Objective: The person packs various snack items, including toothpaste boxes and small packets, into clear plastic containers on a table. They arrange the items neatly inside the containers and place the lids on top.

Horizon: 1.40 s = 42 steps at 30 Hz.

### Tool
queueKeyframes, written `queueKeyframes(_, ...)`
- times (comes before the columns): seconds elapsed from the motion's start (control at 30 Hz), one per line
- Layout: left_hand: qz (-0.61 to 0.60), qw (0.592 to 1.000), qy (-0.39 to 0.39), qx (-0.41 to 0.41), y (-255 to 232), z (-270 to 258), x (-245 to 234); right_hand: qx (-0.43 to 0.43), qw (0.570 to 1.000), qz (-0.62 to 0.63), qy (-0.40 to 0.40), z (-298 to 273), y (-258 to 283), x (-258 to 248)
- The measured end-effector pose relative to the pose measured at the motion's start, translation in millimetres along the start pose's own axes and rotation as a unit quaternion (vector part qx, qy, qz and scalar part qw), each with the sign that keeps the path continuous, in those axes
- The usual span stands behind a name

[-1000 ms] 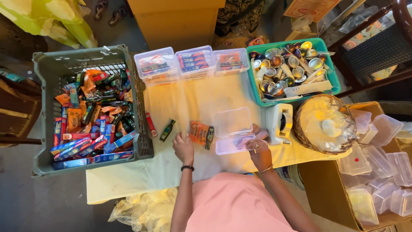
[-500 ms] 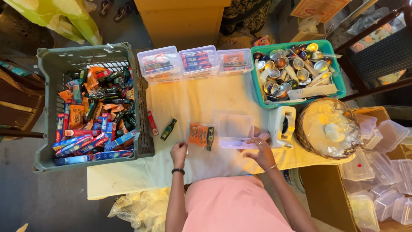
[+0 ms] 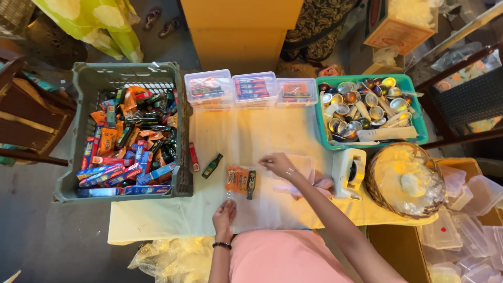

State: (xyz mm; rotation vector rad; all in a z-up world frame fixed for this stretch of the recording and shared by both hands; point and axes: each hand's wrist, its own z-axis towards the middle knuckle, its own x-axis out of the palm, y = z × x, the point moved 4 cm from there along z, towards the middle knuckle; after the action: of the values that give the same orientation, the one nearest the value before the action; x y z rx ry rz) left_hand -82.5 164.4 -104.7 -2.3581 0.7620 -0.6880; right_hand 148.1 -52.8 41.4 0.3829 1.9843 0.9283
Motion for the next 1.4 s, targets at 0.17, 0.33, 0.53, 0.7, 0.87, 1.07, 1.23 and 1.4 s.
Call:
queueKeyframes(0.17, -0.046, 0.999, -0.019, -0.006, 32.2, 12.5, -1.3, 0.043, 0.99, -0.124, 0.058, 92.6, -14.4, 80.3)
queueKeyframes(0.33, -0.028, 0.998, -0.003, -0.047, 36.0, 2.0, 20.7, 0.052, 0.984, -0.148, 0.081, 106.5, -15.5, 98.4)
queueKeyframes(0.53, 0.031, 0.997, -0.048, 0.049, 6.1, 4.8, 23.3, 0.034, 0.996, -0.079, 0.031, 89.9, -35.7, 73.4)
queueKeyframes(0.7, 0.145, 0.981, 0.006, 0.126, -56.6, -1.4, 101.3, 0.079, 0.994, 0.001, -0.075, 34.7, -117.9, 12.5)
queueKeyframes(0.87, 0.246, 0.953, 0.152, 0.086, -62.3, -1.3, 203.2, 0.201, 0.945, 0.18, -0.184, -61.8, -170.8, -56.9)
queueKeyframes(1.07, 0.502, 0.827, 0.148, 0.203, -37.1, 10.4, 255.7, 0.252, 0.9, 0.226, -0.274, -61.7, -290.4, 6.5)
queueKeyframes(1.23, 0.621, 0.719, 0.078, 0.302, -32.8, 14.9, 272.2, 0.302, 0.914, 0.048, -0.268, -73.4, -189.0, -43.7)
queueKeyframes(1.4, 0.741, 0.611, 0.05, 0.276, -27.4, 19.5, 281.8, 0.326, 0.917, -0.057, -0.223, -74.3, -160.6, -53.9)
